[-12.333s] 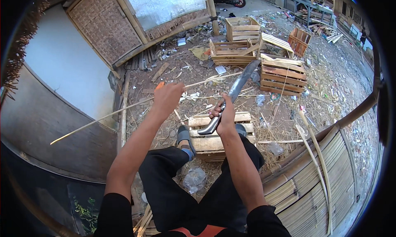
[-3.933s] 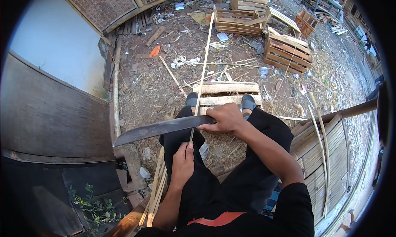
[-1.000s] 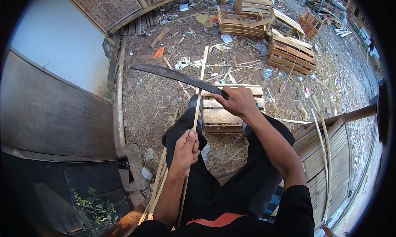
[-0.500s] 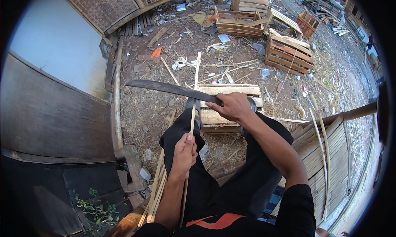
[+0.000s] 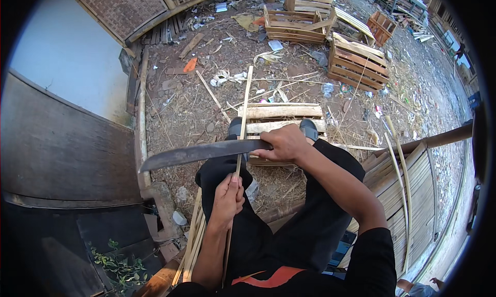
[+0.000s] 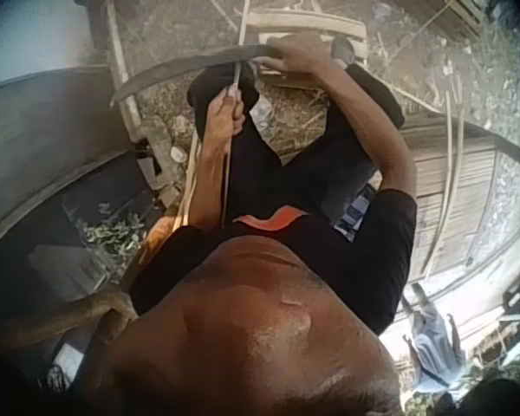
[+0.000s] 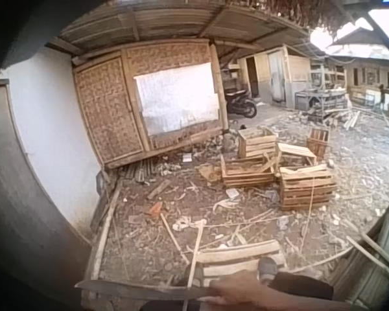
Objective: The person whittles a long strip of bamboo with a machete, repeatedly shaving off thin layers of material while sitting on a wooden frame.
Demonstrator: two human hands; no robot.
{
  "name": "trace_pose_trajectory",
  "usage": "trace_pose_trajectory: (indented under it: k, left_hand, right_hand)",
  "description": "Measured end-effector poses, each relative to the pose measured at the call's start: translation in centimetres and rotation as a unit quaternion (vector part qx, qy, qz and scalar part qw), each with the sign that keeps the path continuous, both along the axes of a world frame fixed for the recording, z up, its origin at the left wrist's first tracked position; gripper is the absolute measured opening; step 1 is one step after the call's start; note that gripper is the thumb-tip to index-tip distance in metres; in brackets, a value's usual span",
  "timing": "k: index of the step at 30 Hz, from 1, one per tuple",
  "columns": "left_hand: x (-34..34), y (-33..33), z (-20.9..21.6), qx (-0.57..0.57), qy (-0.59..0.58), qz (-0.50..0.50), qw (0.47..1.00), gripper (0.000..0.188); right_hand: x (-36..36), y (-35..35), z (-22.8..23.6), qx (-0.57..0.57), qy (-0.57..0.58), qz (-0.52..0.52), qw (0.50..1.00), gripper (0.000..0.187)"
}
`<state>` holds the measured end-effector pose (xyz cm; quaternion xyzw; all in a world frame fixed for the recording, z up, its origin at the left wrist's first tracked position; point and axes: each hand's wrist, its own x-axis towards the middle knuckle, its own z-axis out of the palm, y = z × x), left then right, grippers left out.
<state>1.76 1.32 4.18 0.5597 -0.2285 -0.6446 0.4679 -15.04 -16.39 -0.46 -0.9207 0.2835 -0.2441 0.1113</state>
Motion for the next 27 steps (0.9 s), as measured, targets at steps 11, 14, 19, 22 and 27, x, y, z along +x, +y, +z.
trace_pose_trajectory:
  k: [11, 14, 19, 22, 27]
  left_hand:
    - [0.0, 1.6, 2.1, -0.071, -0.005, -0.052, 0.996, 0.029]
    - [1.0, 0.2, 2.5, -0.104, -0.039, -0.007, 0.994, 0.028]
    - [2.7, -2.1, 2.5, -0.088, -0.102, 0.032, 0.99, 0.028]
    - [4.2, -2.6, 1.2, -0.105, -0.093, 0.027, 0.99, 0.033]
    - [3.5, -3.2, 0.9, -0.1, -0.149, 0.013, 0.984, 0.039]
  right_hand:
    - [-1.4, -4.1, -0.5, 0.125, 0.092, -0.185, 0.971, 0.072]
    - [0.4, -2.3, -0.1, 0.157, 0.133, -0.192, 0.96, 0.07]
    - [-0.1, -4.3, -0.5, 0.262, 0.089, -0.3, 0.913, 0.08]
    - [-0.3, -5.2, -0.8, 0.302, -0.048, -0.358, 0.882, 0.081]
    - [-0.4, -4.2, -1.0, 0.377, -0.286, -0.271, 0.838, 0.069]
